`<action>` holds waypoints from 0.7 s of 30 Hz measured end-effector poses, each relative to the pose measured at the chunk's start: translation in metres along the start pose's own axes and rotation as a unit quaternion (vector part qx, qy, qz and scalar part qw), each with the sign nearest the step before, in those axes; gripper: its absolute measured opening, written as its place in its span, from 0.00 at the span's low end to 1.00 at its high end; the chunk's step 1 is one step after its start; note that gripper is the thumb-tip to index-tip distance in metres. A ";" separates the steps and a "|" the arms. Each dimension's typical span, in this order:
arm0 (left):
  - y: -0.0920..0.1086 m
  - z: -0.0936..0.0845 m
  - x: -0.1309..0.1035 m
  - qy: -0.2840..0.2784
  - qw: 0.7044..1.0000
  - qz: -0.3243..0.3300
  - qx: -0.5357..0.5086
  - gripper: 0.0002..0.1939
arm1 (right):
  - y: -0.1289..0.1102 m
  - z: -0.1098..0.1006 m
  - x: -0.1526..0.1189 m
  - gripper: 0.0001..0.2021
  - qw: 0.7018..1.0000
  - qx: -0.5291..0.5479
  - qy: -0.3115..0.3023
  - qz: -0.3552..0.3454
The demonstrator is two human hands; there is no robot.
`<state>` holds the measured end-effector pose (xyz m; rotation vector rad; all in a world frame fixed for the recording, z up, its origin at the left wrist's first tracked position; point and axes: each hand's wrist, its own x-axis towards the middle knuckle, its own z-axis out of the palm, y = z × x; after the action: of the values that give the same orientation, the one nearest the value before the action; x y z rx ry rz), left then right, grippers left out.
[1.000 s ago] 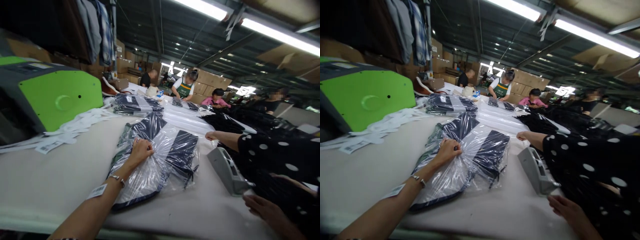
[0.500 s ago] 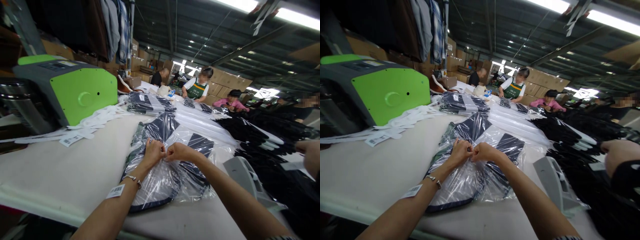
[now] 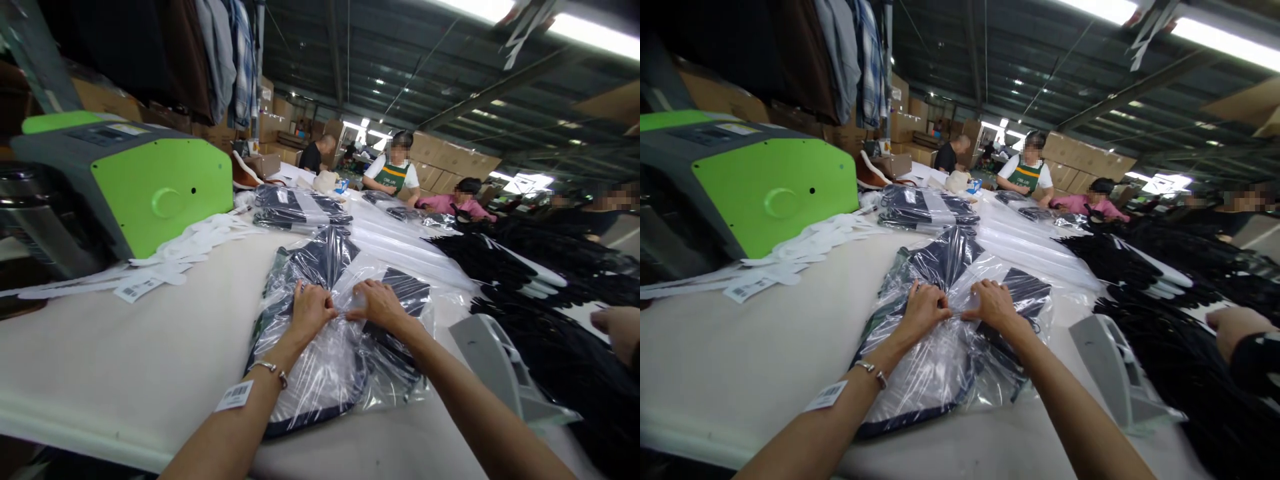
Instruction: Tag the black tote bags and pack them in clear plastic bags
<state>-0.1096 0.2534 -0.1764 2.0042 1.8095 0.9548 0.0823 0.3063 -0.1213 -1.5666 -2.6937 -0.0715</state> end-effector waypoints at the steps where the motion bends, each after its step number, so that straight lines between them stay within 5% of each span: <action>1: 0.000 0.000 0.000 -0.002 1.000 -0.001 -0.002 0.07 | 0.005 0.004 -0.005 0.36 0.999 0.022 0.033 0.002; 4: 0.001 -0.002 0.000 -0.007 1.000 -0.004 0.000 0.07 | 0.006 0.024 -0.016 0.47 0.992 0.103 0.073 0.017; 9: 0.003 -0.010 0.002 -0.039 0.999 0.000 0.016 0.05 | -0.009 0.062 -0.021 0.53 0.980 0.177 0.012 0.095; 15: 0.007 -0.019 0.007 -0.074 0.996 -0.001 0.042 0.04 | -0.008 0.061 -0.017 0.53 0.965 0.236 0.013 0.116; 18: 0.009 -0.020 0.006 -0.071 0.996 -0.003 0.050 0.05 | 0.019 0.043 -0.038 0.43 0.958 0.245 0.083 0.124; 21: 0.009 -0.021 0.005 -0.076 0.996 0.010 0.046 0.06 | 0.082 0.013 -0.090 0.31 0.933 0.259 0.189 0.163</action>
<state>-0.1153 0.2515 -0.1542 2.0907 1.7852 0.7151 0.1980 0.2694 -0.1360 -1.5915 -1.9236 0.2882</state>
